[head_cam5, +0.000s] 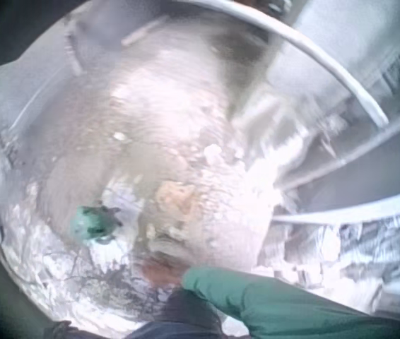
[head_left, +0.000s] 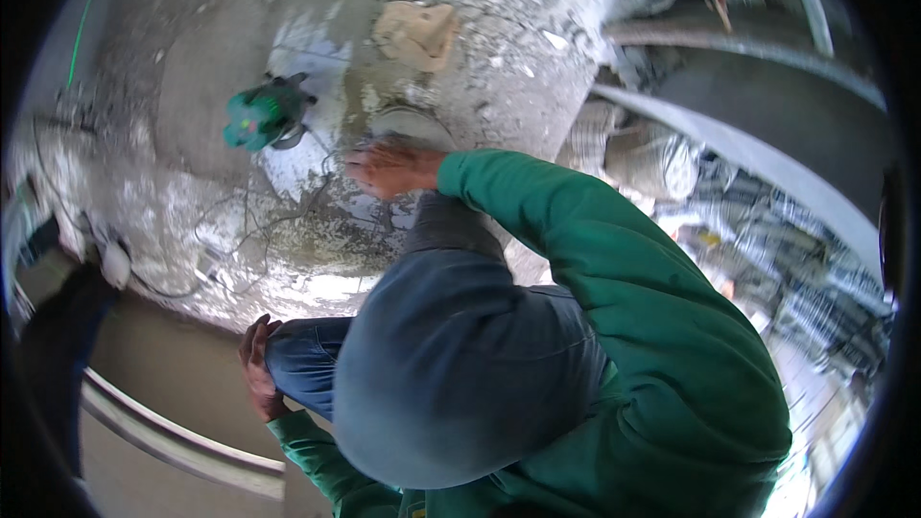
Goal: The person receives a green laser level, walks to a spot on the floor, and squats to set it up. They plug in the power cord, place the device on a white tile, and adjust its position until the green laser lines are projected onto the walls.
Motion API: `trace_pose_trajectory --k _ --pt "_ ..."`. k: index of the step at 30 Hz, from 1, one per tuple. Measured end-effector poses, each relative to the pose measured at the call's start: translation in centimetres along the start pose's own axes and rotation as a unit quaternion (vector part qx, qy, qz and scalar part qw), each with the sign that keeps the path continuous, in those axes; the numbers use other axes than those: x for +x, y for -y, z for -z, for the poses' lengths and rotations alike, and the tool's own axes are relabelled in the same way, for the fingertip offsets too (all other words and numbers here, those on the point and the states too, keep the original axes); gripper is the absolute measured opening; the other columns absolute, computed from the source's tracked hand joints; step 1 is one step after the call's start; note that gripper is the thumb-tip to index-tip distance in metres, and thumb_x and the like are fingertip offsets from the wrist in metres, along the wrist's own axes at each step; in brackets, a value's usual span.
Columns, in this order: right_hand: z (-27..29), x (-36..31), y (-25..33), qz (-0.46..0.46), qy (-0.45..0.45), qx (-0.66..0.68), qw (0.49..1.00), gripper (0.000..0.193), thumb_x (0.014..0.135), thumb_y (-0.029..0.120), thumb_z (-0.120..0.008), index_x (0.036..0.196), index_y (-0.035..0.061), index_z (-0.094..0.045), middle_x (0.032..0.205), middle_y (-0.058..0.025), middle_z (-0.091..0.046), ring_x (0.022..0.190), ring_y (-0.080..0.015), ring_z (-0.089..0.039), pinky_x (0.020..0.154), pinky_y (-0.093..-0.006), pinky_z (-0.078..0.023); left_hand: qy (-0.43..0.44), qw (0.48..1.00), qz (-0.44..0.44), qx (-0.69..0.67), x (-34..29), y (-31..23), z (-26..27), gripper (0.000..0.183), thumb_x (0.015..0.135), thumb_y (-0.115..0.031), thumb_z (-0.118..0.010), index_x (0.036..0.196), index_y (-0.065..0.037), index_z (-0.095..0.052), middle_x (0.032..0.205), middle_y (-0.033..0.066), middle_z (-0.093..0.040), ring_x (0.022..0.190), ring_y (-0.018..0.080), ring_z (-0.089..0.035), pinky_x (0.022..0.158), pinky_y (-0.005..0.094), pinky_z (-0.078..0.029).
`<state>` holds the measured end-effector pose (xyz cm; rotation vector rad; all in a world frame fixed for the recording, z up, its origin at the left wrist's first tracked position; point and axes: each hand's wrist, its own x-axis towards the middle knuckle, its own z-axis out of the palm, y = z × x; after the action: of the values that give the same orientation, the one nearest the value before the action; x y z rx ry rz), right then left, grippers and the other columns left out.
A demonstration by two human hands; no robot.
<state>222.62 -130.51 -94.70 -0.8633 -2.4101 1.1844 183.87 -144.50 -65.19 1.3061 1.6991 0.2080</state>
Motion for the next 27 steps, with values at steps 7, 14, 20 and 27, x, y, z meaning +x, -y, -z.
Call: trace_pose_trajectory --k 7,14,20,27 --pt "4.7 3.1 2.1 -0.109 -0.084 0.052 0.989 0.035 0.100 0.018 -0.063 0.130 0.0016 -0.062 0.120 -0.0165 -0.068 0.126 -0.0345 -0.064 0.105 -0.0487 -0.052 -0.101 0.944 0.242 -0.198 7.1 3.8 0.5 0.044 0.107 -0.021 -0.063 0.137 0.011 -0.063 0.125 0.0251 -0.073 0.113 0.0331 -0.073 0.103 0.0418 -0.056" --pt "4.6 9.8 -3.1 -0.263 -0.245 0.828 0.430 0.082 0.111 0.066 -0.039 0.157 -0.0014 -0.043 0.158 -0.0185 -0.052 0.150 -0.0330 -0.042 0.129 -0.0481 -0.027 -0.097 0.958 0.213 -0.164 12.2 5.4 0.9 0.045 0.103 -0.014 -0.067 0.139 0.012 -0.060 0.124 0.0257 -0.074 0.108 0.0357 -0.074 0.096 0.0421 -0.060" --pt "3.5 15.2 -4.6 -0.286 -0.244 0.851 0.367 0.083 0.102 0.082 -0.045 0.121 0.0031 -0.062 0.122 -0.0100 -0.065 0.119 -0.0271 -0.060 0.108 -0.0435 -0.047 -0.111 0.945 0.242 -0.191 13.2 5.7 0.6 0.047 0.102 -0.014 -0.068 0.139 0.012 -0.060 0.123 0.0263 -0.074 0.110 0.0362 -0.075 0.095 0.0414 -0.061" --pt "2.3 15.9 -5.6 -0.266 -0.226 0.877 0.329 0.085 0.098 0.087 -0.046 0.110 0.0052 -0.063 0.107 -0.0092 -0.068 0.108 -0.0266 -0.064 0.097 -0.0425 -0.053 -0.128 0.932 0.264 -0.212 11.5 7.0 0.3 0.047 0.103 -0.015 -0.067 0.141 0.012 -0.058 0.123 0.0266 -0.074 0.108 0.0356 -0.075 0.095 0.0405 -0.061"
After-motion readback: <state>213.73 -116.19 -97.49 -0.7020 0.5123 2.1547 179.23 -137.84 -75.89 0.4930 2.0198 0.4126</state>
